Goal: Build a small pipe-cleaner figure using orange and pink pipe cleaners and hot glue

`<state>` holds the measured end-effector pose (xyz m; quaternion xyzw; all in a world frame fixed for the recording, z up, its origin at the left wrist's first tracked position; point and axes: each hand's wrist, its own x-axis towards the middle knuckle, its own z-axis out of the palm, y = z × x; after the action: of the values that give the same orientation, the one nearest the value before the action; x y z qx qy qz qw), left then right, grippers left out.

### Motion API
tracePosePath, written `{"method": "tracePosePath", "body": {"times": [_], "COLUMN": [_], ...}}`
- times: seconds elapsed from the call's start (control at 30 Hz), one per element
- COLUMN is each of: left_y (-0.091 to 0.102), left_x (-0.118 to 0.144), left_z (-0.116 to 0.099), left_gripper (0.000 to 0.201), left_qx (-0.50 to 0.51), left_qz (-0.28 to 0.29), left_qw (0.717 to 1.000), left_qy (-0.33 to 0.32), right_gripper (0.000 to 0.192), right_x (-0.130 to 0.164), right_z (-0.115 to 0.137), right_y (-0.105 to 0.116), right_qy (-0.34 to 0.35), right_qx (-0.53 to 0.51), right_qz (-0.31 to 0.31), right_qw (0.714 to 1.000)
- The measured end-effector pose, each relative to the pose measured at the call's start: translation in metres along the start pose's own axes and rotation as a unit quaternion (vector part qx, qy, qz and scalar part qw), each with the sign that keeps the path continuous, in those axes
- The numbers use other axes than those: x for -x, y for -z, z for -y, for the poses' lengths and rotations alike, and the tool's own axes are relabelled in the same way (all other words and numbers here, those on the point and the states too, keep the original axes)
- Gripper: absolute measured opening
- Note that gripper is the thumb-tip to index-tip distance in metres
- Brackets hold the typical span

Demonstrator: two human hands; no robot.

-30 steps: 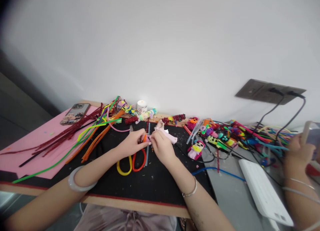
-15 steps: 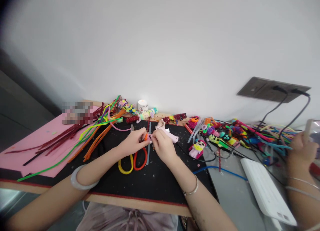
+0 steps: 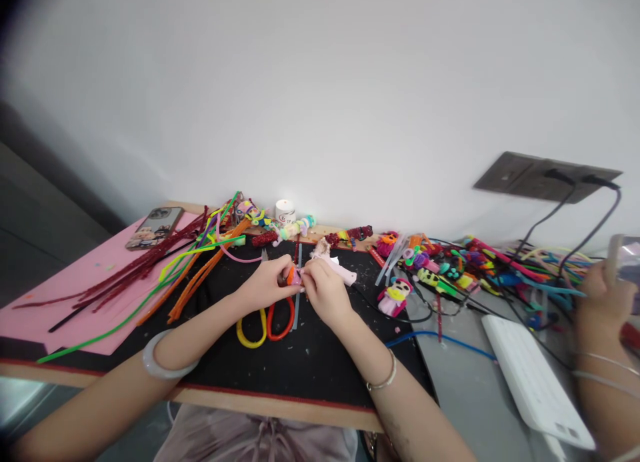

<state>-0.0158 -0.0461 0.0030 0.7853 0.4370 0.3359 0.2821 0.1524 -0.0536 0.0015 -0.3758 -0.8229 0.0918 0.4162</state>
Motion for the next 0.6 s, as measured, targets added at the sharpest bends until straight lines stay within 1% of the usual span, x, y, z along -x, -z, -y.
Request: {"method": "tracePosePath", "body": {"times": [0.2, 0.6], "left_y": [-0.0008, -0.0006], "left_x": [-0.0002, -0.0008], "left_z": [0.0021, 0.0032], "left_gripper": [0.029, 0.028], "left_qx": [-0.008, -0.01], "left_qz": [-0.008, 0.002], "left_qw": [1.0, 1.0], "left_qy": [0.003, 0.003], "right_gripper": [0.011, 0.011], "right_x": [-0.0001, 0.0006], "right_z": [0.0, -0.0012], "right_y": [-0.0003, -0.0009], "right_qy": [0.002, -0.006], "right_qx": [0.002, -0.001], "right_qz": [0.002, -0.002], "right_qw": [1.0, 1.0]}}
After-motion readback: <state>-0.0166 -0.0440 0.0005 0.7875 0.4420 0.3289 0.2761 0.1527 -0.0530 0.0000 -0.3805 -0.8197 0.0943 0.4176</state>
